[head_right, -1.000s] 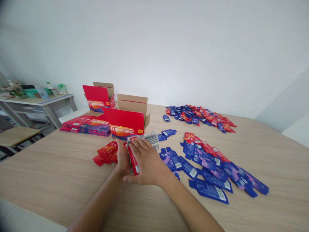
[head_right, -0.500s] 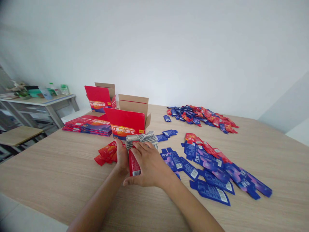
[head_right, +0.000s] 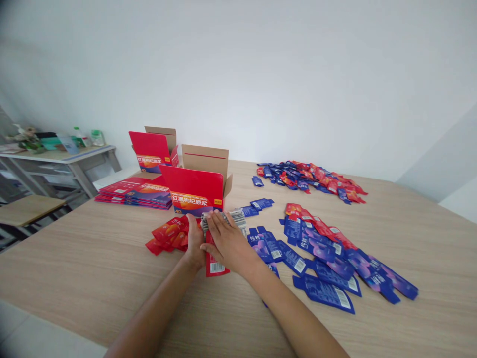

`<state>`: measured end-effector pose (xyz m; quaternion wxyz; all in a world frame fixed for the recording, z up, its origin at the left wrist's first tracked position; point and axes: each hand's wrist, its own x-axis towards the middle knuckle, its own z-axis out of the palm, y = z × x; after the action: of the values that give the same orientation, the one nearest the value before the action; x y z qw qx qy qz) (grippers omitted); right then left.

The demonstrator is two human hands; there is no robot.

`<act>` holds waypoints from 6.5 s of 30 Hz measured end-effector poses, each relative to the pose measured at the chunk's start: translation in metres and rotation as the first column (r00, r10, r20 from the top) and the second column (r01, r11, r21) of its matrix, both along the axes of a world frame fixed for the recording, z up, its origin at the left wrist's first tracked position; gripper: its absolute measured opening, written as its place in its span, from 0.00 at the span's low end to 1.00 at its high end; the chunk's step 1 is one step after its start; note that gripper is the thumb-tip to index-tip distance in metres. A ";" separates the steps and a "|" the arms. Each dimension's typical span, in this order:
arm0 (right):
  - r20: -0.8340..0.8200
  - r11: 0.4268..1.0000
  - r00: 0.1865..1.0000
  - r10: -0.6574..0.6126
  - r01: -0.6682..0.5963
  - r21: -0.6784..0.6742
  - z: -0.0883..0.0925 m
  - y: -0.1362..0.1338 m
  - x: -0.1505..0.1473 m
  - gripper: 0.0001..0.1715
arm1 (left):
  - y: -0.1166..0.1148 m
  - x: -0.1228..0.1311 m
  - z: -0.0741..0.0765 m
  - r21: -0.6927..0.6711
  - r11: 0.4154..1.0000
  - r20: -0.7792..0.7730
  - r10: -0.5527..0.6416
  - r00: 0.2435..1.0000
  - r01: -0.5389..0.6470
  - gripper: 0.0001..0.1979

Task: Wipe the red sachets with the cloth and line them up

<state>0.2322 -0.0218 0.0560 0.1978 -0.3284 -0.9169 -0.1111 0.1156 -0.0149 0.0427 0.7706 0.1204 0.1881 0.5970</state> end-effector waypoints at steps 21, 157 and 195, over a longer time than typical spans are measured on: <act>0.045 0.992 0.992 -0.120 0.122 -0.030 0.030 0.014 0.038 0.22 | -0.026 0.016 -0.020 0.153 0.911 -0.255 -0.339 0.906 0.383 0.30; -0.001 0.990 1.000 -0.029 0.029 -0.139 0.062 -0.038 0.015 0.28 | -0.015 -0.010 0.021 0.138 0.988 0.129 -0.083 0.988 0.065 0.49; -0.118 0.943 0.948 -0.295 0.270 -0.195 0.049 -0.023 0.016 0.21 | -0.017 -0.007 0.019 0.103 0.970 0.139 -0.235 0.962 0.222 0.51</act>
<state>0.2479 -0.0453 0.1050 0.2163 -0.4802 -0.8494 -0.0326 0.1085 -0.0318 0.0617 0.8403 0.1293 0.0883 0.5190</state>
